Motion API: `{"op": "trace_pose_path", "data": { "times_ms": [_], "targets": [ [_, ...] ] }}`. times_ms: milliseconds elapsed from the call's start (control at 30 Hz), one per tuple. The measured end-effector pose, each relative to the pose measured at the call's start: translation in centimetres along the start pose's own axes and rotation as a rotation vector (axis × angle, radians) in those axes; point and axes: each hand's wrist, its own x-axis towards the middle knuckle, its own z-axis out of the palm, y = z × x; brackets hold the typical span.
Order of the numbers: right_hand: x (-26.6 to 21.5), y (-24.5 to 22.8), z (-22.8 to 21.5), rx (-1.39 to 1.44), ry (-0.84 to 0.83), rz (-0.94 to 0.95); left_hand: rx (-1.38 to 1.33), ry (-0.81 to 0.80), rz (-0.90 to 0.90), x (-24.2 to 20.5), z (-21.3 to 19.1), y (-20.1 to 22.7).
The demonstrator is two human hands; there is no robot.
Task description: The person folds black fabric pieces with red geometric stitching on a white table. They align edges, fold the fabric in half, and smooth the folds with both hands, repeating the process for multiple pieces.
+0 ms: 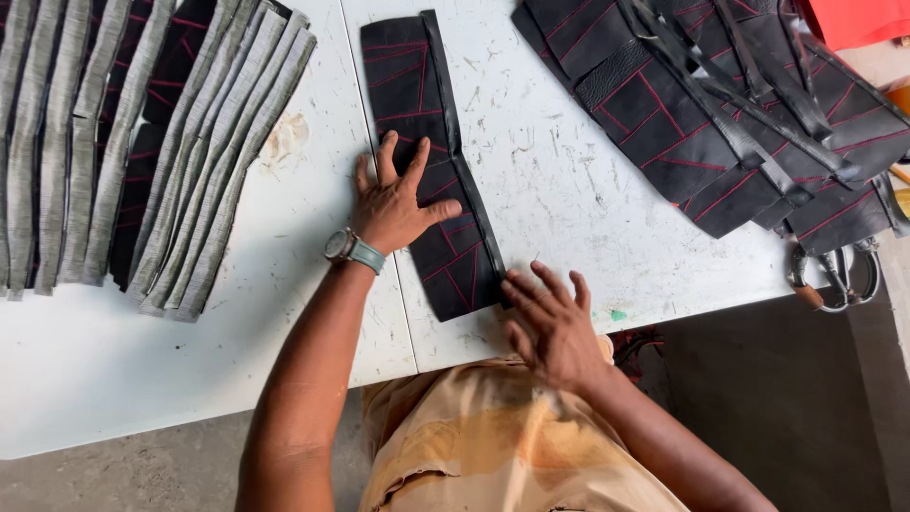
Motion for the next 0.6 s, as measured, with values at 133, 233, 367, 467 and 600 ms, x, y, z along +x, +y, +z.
{"op": "trace_pose_path", "data": {
  "times_ms": [133,233,367,467,600],
  "targets": [
    [1.4,-1.6,1.3,-0.056,-0.099,-0.006,0.066,-0.134,0.011,-0.3,-1.3,0.0],
    [8.1,-1.4,1.4,-0.022,-0.180,0.126,0.067,-0.166,-0.006,-0.1,-1.9,0.5],
    [15.6,-0.8,1.2,-0.072,-0.151,0.100,0.054,-0.133,-0.002,-0.6,-2.1,0.9],
    [13.1,-1.3,0.6,-0.036,-0.094,0.043,0.025,-0.128,-0.011,-1.1,-2.3,0.8],
    [5.8,-1.5,-0.1,-0.039,-0.197,0.075,0.023,-0.061,0.025,-0.6,-1.8,0.6]
  ]
}}
